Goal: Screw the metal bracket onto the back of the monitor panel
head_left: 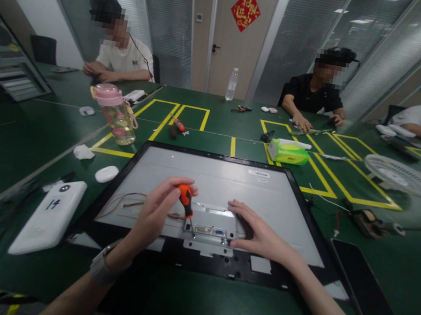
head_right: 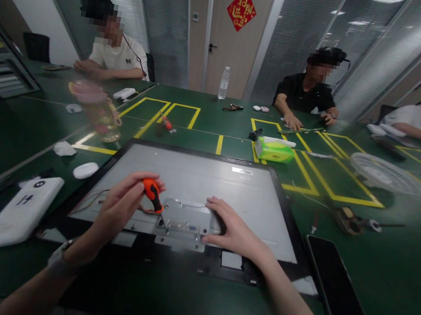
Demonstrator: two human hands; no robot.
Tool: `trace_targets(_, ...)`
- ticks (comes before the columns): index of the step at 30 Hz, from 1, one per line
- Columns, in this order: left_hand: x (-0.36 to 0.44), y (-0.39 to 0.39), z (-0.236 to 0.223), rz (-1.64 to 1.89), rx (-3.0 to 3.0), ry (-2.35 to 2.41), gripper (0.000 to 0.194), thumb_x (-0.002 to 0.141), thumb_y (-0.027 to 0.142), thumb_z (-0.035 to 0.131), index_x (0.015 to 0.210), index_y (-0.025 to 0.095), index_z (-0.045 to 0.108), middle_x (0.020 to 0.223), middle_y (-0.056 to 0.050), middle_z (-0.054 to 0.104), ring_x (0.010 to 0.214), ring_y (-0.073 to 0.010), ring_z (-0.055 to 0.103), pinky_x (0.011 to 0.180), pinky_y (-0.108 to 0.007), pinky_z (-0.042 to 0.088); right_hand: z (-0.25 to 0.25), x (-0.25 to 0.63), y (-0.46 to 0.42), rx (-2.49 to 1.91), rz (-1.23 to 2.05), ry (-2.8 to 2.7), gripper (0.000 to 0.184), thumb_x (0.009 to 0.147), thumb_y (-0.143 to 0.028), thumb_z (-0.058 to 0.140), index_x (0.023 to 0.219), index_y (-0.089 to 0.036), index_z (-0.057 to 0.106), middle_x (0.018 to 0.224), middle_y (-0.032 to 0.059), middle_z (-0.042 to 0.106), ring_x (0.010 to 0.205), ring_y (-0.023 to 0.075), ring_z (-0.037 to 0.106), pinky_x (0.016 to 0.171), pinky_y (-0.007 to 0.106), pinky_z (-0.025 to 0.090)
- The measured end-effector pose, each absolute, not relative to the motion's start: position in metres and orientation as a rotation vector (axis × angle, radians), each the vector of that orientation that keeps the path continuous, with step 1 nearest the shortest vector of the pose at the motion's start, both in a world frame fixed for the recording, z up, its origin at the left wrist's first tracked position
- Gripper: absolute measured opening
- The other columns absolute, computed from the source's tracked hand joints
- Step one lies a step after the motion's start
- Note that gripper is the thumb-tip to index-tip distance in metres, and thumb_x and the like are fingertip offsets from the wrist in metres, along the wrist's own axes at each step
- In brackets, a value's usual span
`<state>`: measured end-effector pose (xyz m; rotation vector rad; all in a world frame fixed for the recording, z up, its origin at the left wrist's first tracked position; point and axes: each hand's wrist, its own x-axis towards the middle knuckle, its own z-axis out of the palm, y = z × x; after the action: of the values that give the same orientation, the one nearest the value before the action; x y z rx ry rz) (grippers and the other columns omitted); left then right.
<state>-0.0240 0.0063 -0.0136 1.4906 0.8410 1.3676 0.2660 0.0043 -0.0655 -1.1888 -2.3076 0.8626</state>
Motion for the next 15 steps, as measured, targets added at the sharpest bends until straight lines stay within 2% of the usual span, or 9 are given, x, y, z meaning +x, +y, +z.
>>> trace_targets(4, -0.0221, 0.0068, -0.0105, 1.475, 1.581, 0.778, 0.016, 0.084, 0.028, 0.062, 0.092, 0.016, 0.069, 0.095, -0.007, 0.059, 0.086, -0.016, 0.059, 0.073, -0.026, 0.051, -0.065, 0.2659, 0.0051, -1.193, 0.893, -2.311, 0.079, 0.075, -0.053, 0.07, 0.141, -0.023, 0.04, 0.152, 0.0123, 0.034, 0.142, 0.0296, 0.029, 0.116, 0.05, 0.025)
trace_targets(6, -0.0217, 0.0066, -0.0085, 1.495, 1.605, 0.774, 0.013, 0.082, 0.025, 0.065, 0.09, 0.016, 0.069, 0.088, -0.005, 0.057, 0.079, -0.0137, 0.057, 0.069, -0.024, 0.051, -0.0641, 0.2652, 0.0053, -1.202, 0.895, -2.312, 0.079, 0.075, -0.054, 0.07, 0.142, -0.023, 0.04, 0.152, 0.0123, 0.033, 0.142, 0.0297, 0.029, 0.117, 0.05, 0.024)
trace_targets(9, -0.0229, 0.0057, -0.009, 1.421, 1.568, 0.829, 0.017, 0.087, 0.025, 0.058, 0.097, 0.017, 0.068, 0.09, -0.005, 0.06, 0.082, -0.0142, 0.06, 0.072, -0.025, 0.052, -0.0629, 0.2641, 0.0049, -1.223, 0.904, -2.31, 0.079, 0.075, -0.054, 0.069, 0.142, -0.023, 0.04, 0.152, 0.0123, 0.034, 0.142, 0.0297, 0.028, 0.117, 0.05, 0.024)
trace_targets(13, -0.0262, 0.0053, -0.0153, 1.359, 1.465, 0.815, 0.028, 0.094, 0.03, 0.046, 0.111, 0.018, 0.066, 0.109, -0.009, 0.062, 0.097, -0.0186, 0.063, 0.085, -0.031, 0.052, -0.0621, 0.2634, 0.0042, -1.232, 0.908, -2.312, 0.08, 0.075, -0.055, 0.069, 0.142, -0.023, 0.04, 0.152, 0.0116, 0.033, 0.142, 0.0292, 0.028, 0.117, 0.049, 0.024)
trace_targets(15, -0.0273, 0.0054, -0.0169, 1.351, 1.448, 0.792, 0.031, 0.094, 0.03, 0.046, 0.114, 0.018, 0.065, 0.111, -0.01, 0.062, 0.098, -0.0198, 0.063, 0.086, -0.033, 0.051, -0.0618, 0.2632, 0.004, -1.234, 0.901, -2.323, 0.08, 0.076, -0.055, 0.068, 0.143, -0.023, 0.039, 0.153, 0.012, 0.033, 0.142, 0.029, 0.028, 0.117, 0.049, 0.024)
